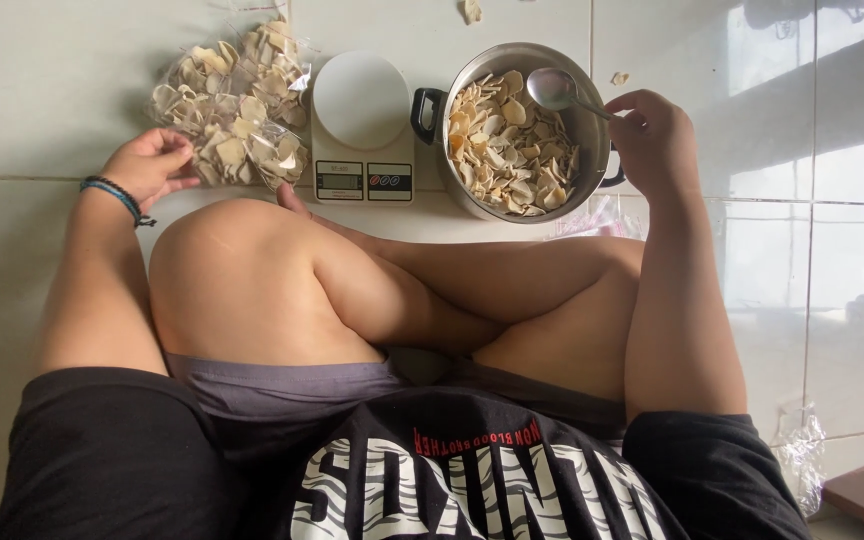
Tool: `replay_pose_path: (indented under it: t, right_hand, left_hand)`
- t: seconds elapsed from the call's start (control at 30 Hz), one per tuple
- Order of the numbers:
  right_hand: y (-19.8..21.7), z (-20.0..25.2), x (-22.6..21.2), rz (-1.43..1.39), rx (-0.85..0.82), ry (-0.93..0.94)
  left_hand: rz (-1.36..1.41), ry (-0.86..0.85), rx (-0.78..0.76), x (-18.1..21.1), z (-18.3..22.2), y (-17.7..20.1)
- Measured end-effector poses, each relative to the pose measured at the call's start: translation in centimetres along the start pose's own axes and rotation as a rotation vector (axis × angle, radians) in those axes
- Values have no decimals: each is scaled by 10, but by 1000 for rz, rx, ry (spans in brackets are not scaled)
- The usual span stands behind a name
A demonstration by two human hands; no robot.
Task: Manually transferring dried snack pieces from a large pot into individual plastic bags for packaging.
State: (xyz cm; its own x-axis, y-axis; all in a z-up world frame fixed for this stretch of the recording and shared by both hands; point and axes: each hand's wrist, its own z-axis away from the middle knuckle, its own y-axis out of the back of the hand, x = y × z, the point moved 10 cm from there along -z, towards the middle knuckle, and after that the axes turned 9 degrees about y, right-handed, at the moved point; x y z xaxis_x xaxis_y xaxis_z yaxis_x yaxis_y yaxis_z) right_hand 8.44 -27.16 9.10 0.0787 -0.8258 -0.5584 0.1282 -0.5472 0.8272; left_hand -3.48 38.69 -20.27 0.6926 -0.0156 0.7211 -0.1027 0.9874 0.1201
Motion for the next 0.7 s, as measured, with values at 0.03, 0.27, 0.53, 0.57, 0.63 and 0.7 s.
replay_pose_path:
  t: [0.03, 0.27, 0.53, 0.57, 0.63, 0.7]
  right_hand:
    - [0, -1, 2, 6, 1, 15]
    - [-6, -3, -3, 7, -15, -23]
    - [-8, -1, -2, 22, -31, -44]
    - [-8, -2, -3, 22, -30, -43]
    - [-7, -1, -3, 25, -27, -58]
    - [-7, 0, -4, 19, -28, -53]
  left_hand:
    - [29, -13, 40, 4, -6, -1]
    - [-36, -124, 208, 27, -21, 8]
    - [-49, -215, 386, 39, -21, 14]
    - [-49, -216, 387, 41, -15, 13]
    - [-62, -240, 419, 48, -3, 13]
    - [-55, -220, 444, 45, -1, 15]
